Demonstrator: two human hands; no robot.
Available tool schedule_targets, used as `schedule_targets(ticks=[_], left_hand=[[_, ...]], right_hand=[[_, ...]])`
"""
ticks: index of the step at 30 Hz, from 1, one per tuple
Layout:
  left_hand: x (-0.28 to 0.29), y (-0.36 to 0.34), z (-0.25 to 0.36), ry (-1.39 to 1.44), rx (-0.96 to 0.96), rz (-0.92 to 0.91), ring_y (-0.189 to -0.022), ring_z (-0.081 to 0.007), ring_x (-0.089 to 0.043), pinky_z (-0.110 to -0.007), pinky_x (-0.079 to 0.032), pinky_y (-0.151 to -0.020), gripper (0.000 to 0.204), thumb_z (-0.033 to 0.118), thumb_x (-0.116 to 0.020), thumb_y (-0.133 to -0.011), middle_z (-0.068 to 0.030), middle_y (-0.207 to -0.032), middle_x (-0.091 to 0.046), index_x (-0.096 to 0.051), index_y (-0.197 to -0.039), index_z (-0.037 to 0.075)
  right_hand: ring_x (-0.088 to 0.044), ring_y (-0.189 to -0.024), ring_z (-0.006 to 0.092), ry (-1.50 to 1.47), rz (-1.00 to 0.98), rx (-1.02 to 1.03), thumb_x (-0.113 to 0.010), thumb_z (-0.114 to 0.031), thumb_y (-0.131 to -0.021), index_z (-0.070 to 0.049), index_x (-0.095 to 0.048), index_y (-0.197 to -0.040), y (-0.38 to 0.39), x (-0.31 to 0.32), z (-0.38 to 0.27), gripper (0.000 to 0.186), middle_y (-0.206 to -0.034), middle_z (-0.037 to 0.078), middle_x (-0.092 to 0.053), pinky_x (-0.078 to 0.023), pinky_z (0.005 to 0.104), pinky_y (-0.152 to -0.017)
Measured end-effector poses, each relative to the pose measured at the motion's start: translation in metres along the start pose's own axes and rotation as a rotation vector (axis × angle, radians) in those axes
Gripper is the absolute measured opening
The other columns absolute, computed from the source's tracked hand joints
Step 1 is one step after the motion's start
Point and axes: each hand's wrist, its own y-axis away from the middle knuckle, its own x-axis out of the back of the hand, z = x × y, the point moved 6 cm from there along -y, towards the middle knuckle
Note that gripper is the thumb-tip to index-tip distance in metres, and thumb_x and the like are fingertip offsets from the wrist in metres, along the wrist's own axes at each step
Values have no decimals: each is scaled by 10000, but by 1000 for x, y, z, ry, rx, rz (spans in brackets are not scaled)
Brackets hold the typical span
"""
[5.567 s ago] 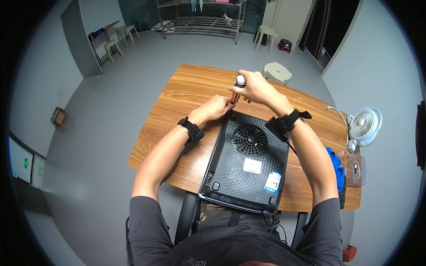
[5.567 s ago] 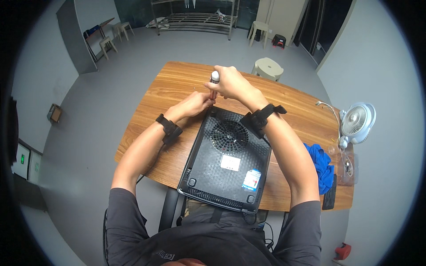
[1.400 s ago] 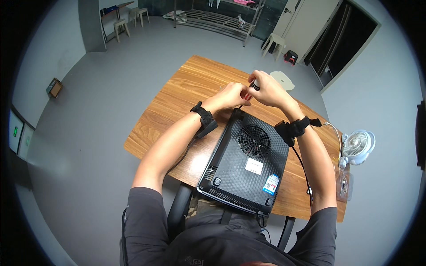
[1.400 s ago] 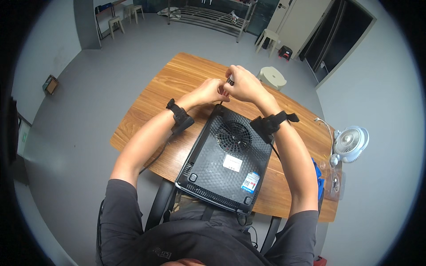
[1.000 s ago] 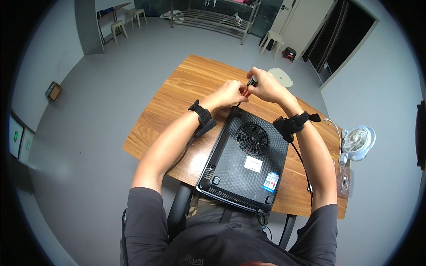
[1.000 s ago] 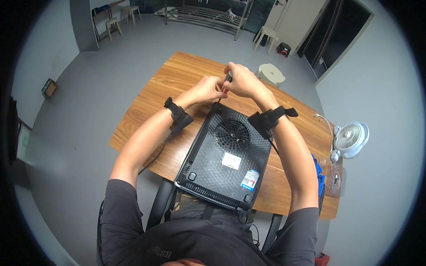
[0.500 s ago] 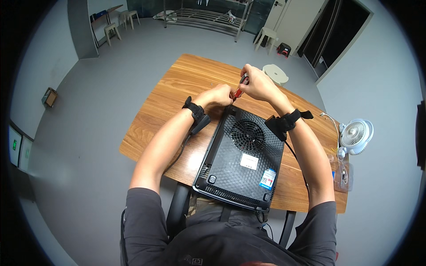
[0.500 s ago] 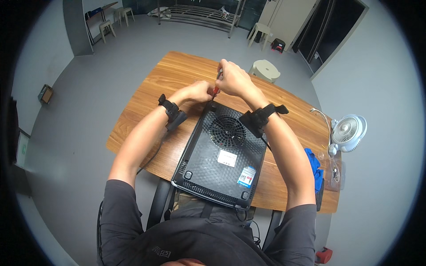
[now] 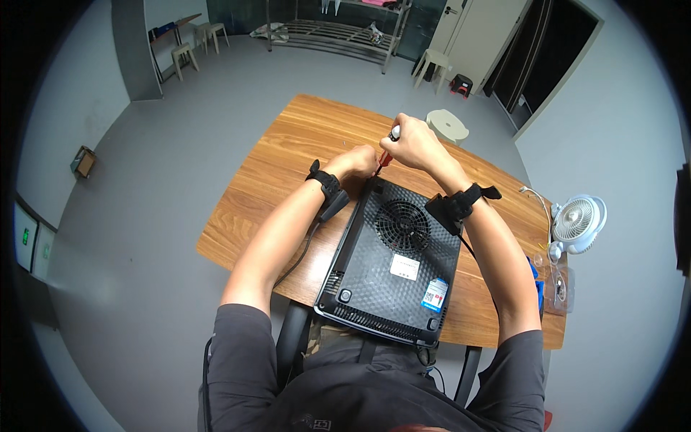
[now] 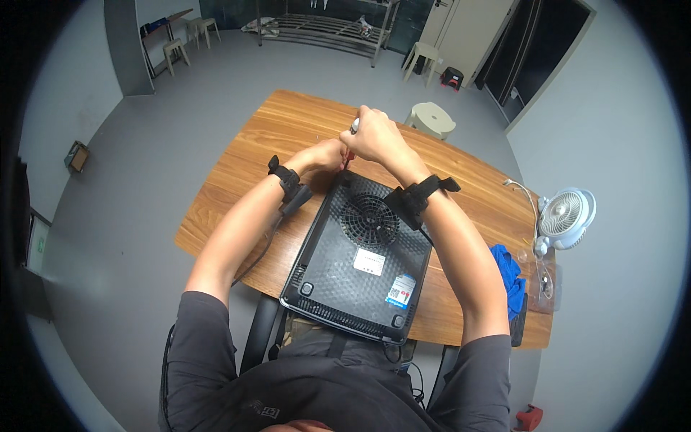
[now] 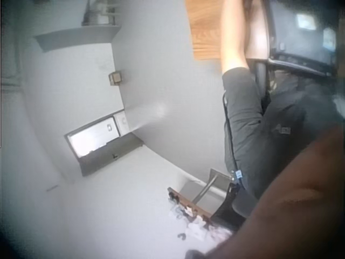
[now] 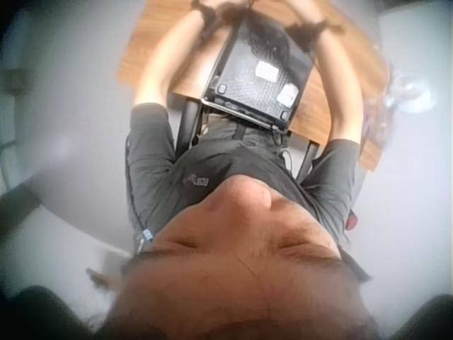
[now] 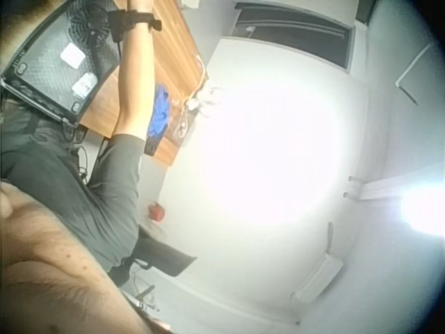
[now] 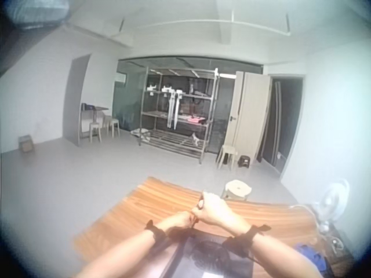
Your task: The person wipes the top and bottom surfaces of a black portable induction cooktop with a blue cloth. Then, using a screwdriver, they remove several screws from the bottom of the cooktop.
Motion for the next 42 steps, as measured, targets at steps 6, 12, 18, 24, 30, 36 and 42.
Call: schedule_targets(ticks=[6, 12, 18, 24, 30, 36, 42], left_hand=[[-2, -1, 4, 101, 81, -68, -739, -143, -601, -321, -491, -662, 163, 48, -521, -975, -40, -809, -644, -681, -999, 27], [4, 5, 14, 29, 127, -66, -694, -171, -620, -340, -496, -625, 167, 105, -554, -977, -66, -797, -670, -697, -948, 23], [-1, -10, -9, 243, 144, -64, -683, -182, -657, -335, -532, -614, 192, 98, -552, -981, -98, -793, -704, -698, -893, 12], [0, -6, -1, 275, 149, -49, -709, -164, -682, -312, -561, -635, 174, 69, -518, -999, -81, -826, -710, -685, -969, 33], [2, 3, 14, 206, 121, 5, -746, -215, -747, -338, -609, -661, 217, 100, -585, -997, -143, -845, -761, -751, -913, -11], [6, 1, 8, 171, 123, 34, -758, -217, -756, -339, -613, -666, 223, 111, -602, -994, -148, -851, -768, -753, -901, -24], [7, 2, 8, 170, 124, 9, -751, -200, -725, -319, -599, -675, 236, 115, -550, -1015, -120, -856, -744, -737, -927, 1]], right_hand=[[-745, -1009, 422, -105, -85, -38, -777, -261, -791, 108, -666, -1138, 1, 3, 9, 519, -1035, 327, -737, -593, 440, -908], [-748, -996, 411, -186, -92, -41, -785, -190, -798, 72, -678, -1120, -1, 2, 18, 429, -1014, 295, -747, -596, 446, -885], [-749, -981, 406, -182, -56, 26, -784, -126, -805, 58, -677, -1100, 4, 5, 7, 364, -985, 292, -744, -595, 455, -868], [-746, -975, 410, -174, -45, 57, -788, -122, -804, 57, -670, -1104, 4, 3, 12, 369, -991, 285, -744, -597, 451, -867], [-744, -976, 411, -143, -39, 67, -801, -131, -803, 55, -664, -1102, 4, 3, 10, 378, -995, 284, -743, -596, 457, -866], [-743, -979, 416, -163, -39, 61, -800, -126, -808, 54, -660, -1100, 7, 4, 6, 371, -994, 288, -741, -596, 461, -863], [-746, -885, 349, -131, -12, 73, -773, -152, -835, 39, -639, -1090, 6, 0, 11, 346, -903, 232, -729, -586, 425, -806]])
